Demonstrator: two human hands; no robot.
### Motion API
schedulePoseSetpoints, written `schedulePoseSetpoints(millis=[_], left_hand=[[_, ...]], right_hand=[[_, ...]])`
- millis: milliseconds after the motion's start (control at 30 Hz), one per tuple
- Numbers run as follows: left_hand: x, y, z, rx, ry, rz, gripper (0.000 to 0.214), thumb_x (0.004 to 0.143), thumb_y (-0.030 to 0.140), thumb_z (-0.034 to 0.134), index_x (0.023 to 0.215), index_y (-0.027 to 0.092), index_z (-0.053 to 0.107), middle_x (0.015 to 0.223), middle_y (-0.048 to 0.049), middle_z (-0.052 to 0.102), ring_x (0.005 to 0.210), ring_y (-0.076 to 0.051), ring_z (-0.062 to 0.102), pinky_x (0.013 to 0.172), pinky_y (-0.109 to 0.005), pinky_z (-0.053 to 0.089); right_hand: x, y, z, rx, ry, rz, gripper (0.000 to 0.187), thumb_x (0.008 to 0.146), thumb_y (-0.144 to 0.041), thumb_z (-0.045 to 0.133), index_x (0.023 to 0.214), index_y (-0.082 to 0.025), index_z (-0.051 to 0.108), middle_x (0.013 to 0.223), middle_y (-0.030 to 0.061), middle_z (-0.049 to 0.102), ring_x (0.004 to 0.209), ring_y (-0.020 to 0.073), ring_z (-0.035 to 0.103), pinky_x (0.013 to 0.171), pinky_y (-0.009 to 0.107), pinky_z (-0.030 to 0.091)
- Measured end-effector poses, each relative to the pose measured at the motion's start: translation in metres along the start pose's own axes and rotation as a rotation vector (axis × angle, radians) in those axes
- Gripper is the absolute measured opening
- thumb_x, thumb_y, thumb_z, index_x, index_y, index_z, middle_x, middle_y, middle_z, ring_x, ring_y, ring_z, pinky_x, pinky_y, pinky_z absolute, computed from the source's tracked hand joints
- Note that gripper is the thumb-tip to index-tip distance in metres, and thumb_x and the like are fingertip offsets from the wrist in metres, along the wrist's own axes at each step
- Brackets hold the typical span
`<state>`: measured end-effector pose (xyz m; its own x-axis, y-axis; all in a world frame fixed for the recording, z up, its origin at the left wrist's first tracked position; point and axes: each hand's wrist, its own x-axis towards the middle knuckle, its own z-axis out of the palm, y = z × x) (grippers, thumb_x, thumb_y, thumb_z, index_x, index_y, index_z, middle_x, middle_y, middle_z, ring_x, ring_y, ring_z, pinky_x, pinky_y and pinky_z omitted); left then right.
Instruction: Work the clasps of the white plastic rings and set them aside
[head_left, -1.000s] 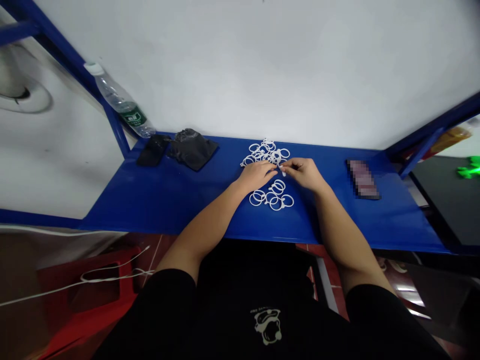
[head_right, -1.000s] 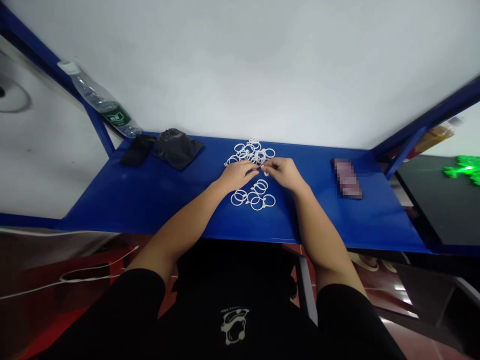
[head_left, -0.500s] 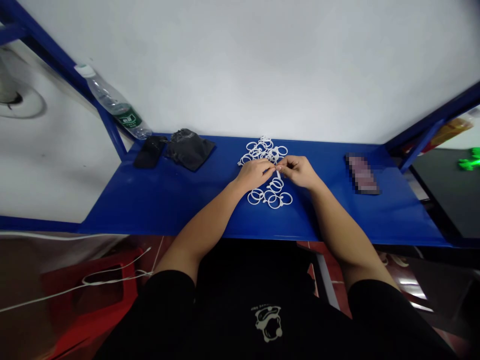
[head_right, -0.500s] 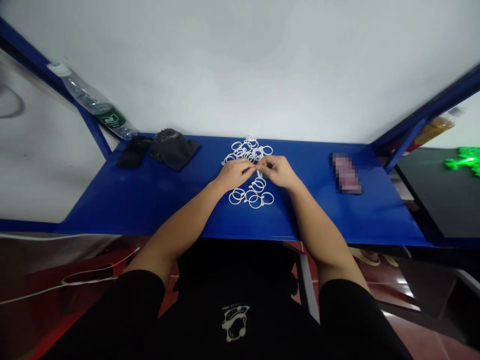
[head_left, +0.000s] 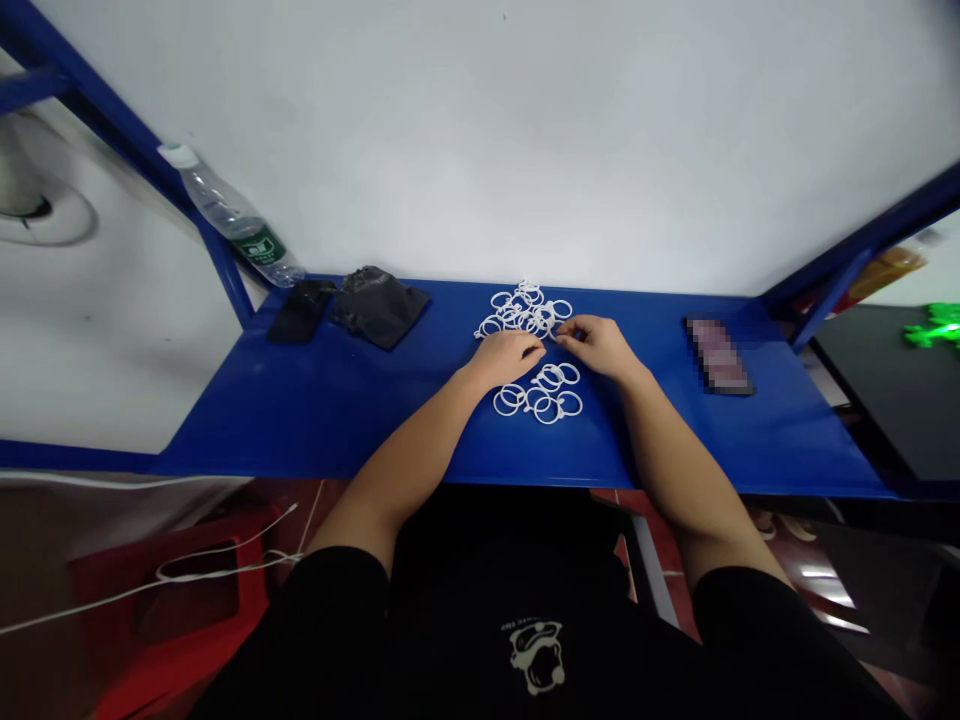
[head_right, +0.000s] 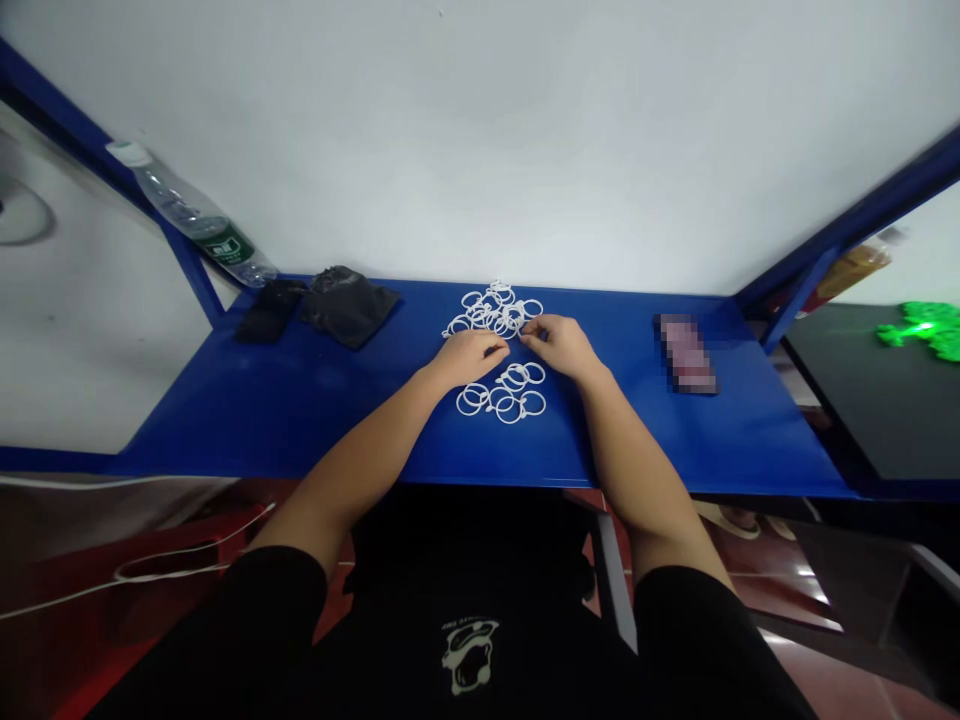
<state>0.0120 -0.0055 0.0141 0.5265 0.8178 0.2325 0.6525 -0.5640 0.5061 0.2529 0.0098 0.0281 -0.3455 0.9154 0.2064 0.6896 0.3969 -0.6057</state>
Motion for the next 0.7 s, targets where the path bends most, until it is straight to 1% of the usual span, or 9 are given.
schedulePoseSetpoints(millis=[67, 133, 267, 433, 500, 600, 667, 700], left_hand=[[0.000, 0.002, 0.000, 0.012, -0.028, -0.001, 0.020, 0.108, 0.029, 0.062, 0.107, 0.024, 0.081, 0.113, -0.0048, 0.082, 0.107, -0.023, 0.075, 0.095, -0.039, 0.059], [-0.001, 0.002, 0.000, 0.020, -0.043, -0.014, 0.020, 0.108, 0.031, 0.063, 0.111, 0.024, 0.081, 0.118, -0.0050, 0.081, 0.110, -0.024, 0.075, 0.097, -0.040, 0.059], [-0.001, 0.001, -0.001, 0.007, -0.059, -0.047, 0.020, 0.107, 0.033, 0.064, 0.119, 0.025, 0.080, 0.130, -0.0050, 0.078, 0.118, -0.024, 0.073, 0.104, -0.040, 0.059], [0.000, -0.001, 0.002, -0.001, -0.031, -0.050, 0.023, 0.108, 0.034, 0.066, 0.125, 0.023, 0.078, 0.144, -0.0069, 0.073, 0.129, -0.026, 0.071, 0.111, -0.043, 0.059], [0.000, -0.002, 0.004, -0.004, -0.013, -0.044, 0.024, 0.107, 0.034, 0.067, 0.126, 0.023, 0.078, 0.146, -0.0077, 0.072, 0.130, -0.027, 0.071, 0.111, -0.044, 0.059], [0.000, -0.004, 0.006, -0.009, -0.001, -0.029, 0.023, 0.106, 0.033, 0.068, 0.125, 0.023, 0.078, 0.137, -0.0079, 0.076, 0.124, -0.027, 0.073, 0.106, -0.044, 0.061], [0.000, -0.004, 0.007, -0.005, 0.002, -0.021, 0.023, 0.107, 0.034, 0.068, 0.124, 0.023, 0.078, 0.131, -0.0079, 0.078, 0.118, -0.027, 0.075, 0.102, -0.044, 0.062], [0.000, -0.004, 0.007, -0.002, 0.004, -0.017, 0.023, 0.107, 0.034, 0.067, 0.124, 0.023, 0.078, 0.128, -0.0079, 0.079, 0.116, -0.027, 0.075, 0.101, -0.043, 0.062]], right_hand=[[0.003, 0.004, 0.005, -0.079, 0.038, -0.013, 0.026, 0.091, -0.031, 0.069, 0.111, -0.019, 0.081, 0.108, 0.0110, 0.082, 0.086, 0.0245, 0.072, 0.082, 0.037, 0.054], [0.005, 0.005, 0.011, -0.129, 0.013, -0.001, 0.035, 0.091, -0.028, 0.069, 0.124, -0.019, 0.078, 0.114, 0.0117, 0.083, 0.090, 0.0257, 0.073, 0.086, 0.038, 0.056], [0.005, 0.004, 0.015, -0.200, -0.037, 0.078, 0.047, 0.092, -0.024, 0.067, 0.140, -0.021, 0.071, 0.109, 0.0090, 0.084, 0.090, 0.0266, 0.075, 0.084, 0.037, 0.056], [0.004, 0.006, 0.006, -0.258, -0.060, 0.175, 0.065, 0.086, -0.018, 0.069, 0.152, -0.018, 0.063, 0.101, 0.0086, 0.084, 0.092, 0.0291, 0.076, 0.079, 0.035, 0.054], [0.004, 0.008, 0.003, -0.263, -0.074, 0.205, 0.061, 0.088, -0.024, 0.072, 0.148, -0.016, 0.066, 0.100, 0.0101, 0.084, 0.091, 0.0298, 0.076, 0.078, 0.036, 0.054], [0.006, 0.011, 0.003, -0.285, -0.092, 0.220, 0.038, 0.093, -0.033, 0.072, 0.127, -0.018, 0.079, 0.098, 0.0115, 0.084, 0.087, 0.0288, 0.075, 0.077, 0.036, 0.054], [0.007, 0.011, 0.003, -0.295, -0.095, 0.199, 0.027, 0.091, -0.029, 0.072, 0.113, -0.020, 0.083, 0.097, 0.0112, 0.084, 0.086, 0.0274, 0.074, 0.076, 0.036, 0.052], [0.006, 0.011, 0.002, -0.289, -0.091, 0.182, 0.024, 0.089, -0.026, 0.072, 0.109, -0.020, 0.084, 0.097, 0.0108, 0.084, 0.085, 0.0269, 0.074, 0.076, 0.035, 0.052]])
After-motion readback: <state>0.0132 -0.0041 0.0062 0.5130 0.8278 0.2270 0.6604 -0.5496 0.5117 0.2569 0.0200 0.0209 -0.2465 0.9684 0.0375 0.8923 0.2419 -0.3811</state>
